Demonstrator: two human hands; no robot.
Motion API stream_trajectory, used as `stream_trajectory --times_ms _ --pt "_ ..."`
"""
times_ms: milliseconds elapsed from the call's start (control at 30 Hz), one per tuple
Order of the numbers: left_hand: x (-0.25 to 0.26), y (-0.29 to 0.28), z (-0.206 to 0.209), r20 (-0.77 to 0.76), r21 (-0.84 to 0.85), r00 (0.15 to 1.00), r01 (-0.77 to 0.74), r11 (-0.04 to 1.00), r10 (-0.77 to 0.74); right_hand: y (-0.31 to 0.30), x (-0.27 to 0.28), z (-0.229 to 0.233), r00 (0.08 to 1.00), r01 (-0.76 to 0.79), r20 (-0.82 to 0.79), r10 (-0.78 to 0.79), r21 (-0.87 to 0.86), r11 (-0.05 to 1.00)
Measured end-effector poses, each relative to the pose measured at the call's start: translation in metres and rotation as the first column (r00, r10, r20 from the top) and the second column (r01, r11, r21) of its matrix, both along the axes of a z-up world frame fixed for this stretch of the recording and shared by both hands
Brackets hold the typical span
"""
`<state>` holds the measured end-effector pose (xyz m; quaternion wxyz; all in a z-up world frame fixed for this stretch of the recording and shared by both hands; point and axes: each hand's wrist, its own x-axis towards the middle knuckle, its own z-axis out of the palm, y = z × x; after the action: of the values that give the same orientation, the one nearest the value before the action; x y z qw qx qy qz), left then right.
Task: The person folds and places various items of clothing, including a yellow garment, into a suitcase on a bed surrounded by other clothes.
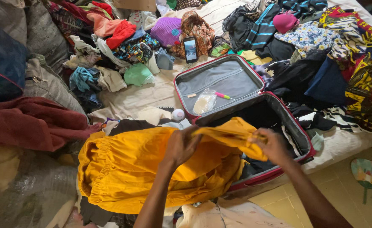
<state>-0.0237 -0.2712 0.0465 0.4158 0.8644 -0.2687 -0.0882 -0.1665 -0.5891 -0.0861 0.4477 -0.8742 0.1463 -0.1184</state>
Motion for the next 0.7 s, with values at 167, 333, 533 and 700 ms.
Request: stream_trajectory --times_ms 167,333,533,700 --pt "-0.002 0.015 -0.011 -0.122 -0.001 0.989 -0.081 0.997 0.08 -0.086 0.007 0.012 0.976 0.048 0.192 -0.104 0.273 0.961" --pt "-0.001 0.027 -0.009 -0.133 -0.067 0.974 -0.195 0.978 0.185 -0.104 -0.003 0.051 0.884 0.109 0.208 -0.42 0.78 0.616" --pt "-0.018 0.004 0.0 0.059 0.081 0.997 0.051 0.995 -0.056 -0.034 0.042 -0.047 0.997 -0.061 0.03 0.072 0.872 0.485" --pt "-0.024 0.015 0.004 0.2 0.039 0.974 0.098 0.994 -0.104 0.007 0.048 -0.076 0.789 0.315 -0.445 0.424 0.885 0.343"
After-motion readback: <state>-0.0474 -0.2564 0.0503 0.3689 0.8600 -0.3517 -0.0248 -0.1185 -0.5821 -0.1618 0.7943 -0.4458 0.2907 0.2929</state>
